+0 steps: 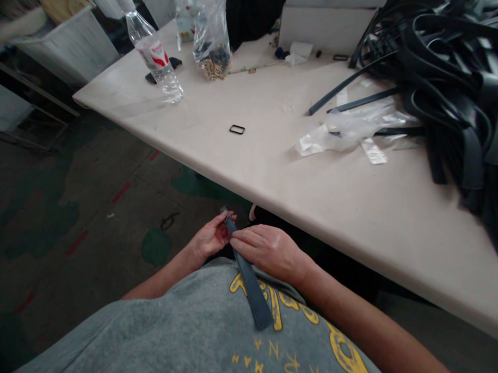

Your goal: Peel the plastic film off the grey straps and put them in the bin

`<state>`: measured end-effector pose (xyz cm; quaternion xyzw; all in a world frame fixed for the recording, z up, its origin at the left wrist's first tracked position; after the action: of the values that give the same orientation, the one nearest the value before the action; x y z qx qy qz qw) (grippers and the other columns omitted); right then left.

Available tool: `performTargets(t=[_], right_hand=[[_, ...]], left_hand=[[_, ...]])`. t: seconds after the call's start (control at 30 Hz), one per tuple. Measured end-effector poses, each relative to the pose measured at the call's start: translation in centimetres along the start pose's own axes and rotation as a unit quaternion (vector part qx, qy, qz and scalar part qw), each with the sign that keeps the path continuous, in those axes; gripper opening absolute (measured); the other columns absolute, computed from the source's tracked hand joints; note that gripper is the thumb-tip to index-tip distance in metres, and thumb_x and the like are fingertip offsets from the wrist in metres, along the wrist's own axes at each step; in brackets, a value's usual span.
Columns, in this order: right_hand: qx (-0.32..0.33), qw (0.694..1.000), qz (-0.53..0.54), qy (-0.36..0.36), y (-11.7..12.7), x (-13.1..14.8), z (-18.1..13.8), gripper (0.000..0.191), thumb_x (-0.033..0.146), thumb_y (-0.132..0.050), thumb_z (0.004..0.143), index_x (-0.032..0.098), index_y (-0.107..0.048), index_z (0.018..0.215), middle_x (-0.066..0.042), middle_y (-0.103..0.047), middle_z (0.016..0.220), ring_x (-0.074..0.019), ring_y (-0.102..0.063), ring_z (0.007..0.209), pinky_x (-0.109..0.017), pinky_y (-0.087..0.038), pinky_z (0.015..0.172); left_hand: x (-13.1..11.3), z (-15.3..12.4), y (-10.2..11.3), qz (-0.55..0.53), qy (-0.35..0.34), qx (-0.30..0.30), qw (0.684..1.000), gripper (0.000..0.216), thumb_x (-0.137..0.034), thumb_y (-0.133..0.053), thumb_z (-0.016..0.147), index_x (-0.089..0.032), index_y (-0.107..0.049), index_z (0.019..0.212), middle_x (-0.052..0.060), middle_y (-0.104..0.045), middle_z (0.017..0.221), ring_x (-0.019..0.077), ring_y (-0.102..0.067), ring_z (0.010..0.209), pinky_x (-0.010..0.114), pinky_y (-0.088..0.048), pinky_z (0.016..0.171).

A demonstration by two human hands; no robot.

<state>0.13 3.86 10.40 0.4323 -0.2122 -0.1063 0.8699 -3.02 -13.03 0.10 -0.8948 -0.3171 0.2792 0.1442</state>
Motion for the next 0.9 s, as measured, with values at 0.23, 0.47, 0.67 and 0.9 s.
performTargets(t=[0.23, 0.47, 0.67, 0.9], right_hand=[[0.012, 0.998, 0.008, -0.063, -2.7, -2.1, 0.3, 0.024, 0.013, -0.048, 0.095, 0.018, -0.069, 0.105, -0.008, -0.072, 0.111, -0.0199, -0.068, 0.094, -0.033, -0.055, 0.081], [-0.039, 0.998, 0.007, -0.040, 1.5, 0.3, -1.3, 0.028, 0.015, -0.040, 0.100, 0.017, -0.067, 0.106, -0.006, -0.073, 0.101, -0.0136, -0.067, 0.082, -0.025, -0.053, 0.072], [-0.073, 0.995, 0.011, -0.073, -2.6, -3.1, -0.2, 0.020, 0.017, -0.049, 0.097, 0.019, -0.068, 0.096, -0.007, -0.072, 0.112, -0.0192, -0.067, 0.098, -0.033, -0.056, 0.085], [-0.055, 0.988, 0.100, -0.100, -5.1, -4.5, 0.9, 0.015, 0.017, -0.050, 0.097, 0.019, -0.065, 0.097, -0.006, -0.074, 0.096, -0.0188, -0.068, 0.091, -0.040, -0.049, 0.096]], left_hand=[[0.6, 0.3, 0.0, 0.006, 0.007, 0.012, 1.000, 0.012, -0.015, -0.058, 0.092, -0.012, -0.067, 0.086, 0.003, -0.070, 0.072, 0.0110, -0.065, 0.057, 0.021, -0.052, 0.056], [-0.1, 0.3, 0.1, 0.008, 0.008, -0.008, 1.000, 0.015, -0.018, -0.053, 0.096, -0.013, -0.066, 0.091, 0.004, -0.072, 0.077, 0.0117, -0.068, 0.062, 0.021, -0.052, 0.053], [0.7, -0.8, -0.8, 0.014, 0.037, 0.046, 0.998, 0.017, -0.018, -0.051, 0.096, -0.012, -0.066, 0.089, 0.002, -0.069, 0.070, 0.0110, -0.065, 0.056, 0.023, -0.054, 0.057], [0.5, -2.4, -1.7, -0.080, 0.020, 0.172, 0.982, 0.024, -0.019, -0.046, 0.089, -0.007, -0.066, 0.094, 0.011, -0.071, 0.086, 0.0188, -0.068, 0.081, 0.033, -0.057, 0.082]])
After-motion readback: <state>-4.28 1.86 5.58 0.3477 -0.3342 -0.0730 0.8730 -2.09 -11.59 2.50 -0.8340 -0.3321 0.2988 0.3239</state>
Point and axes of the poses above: each hand's wrist, its own z-axis towards the middle knuckle, its own y-axis out of the back of the hand, x = y × z, the point moved 4 cm from there along z, towards the middle knuckle
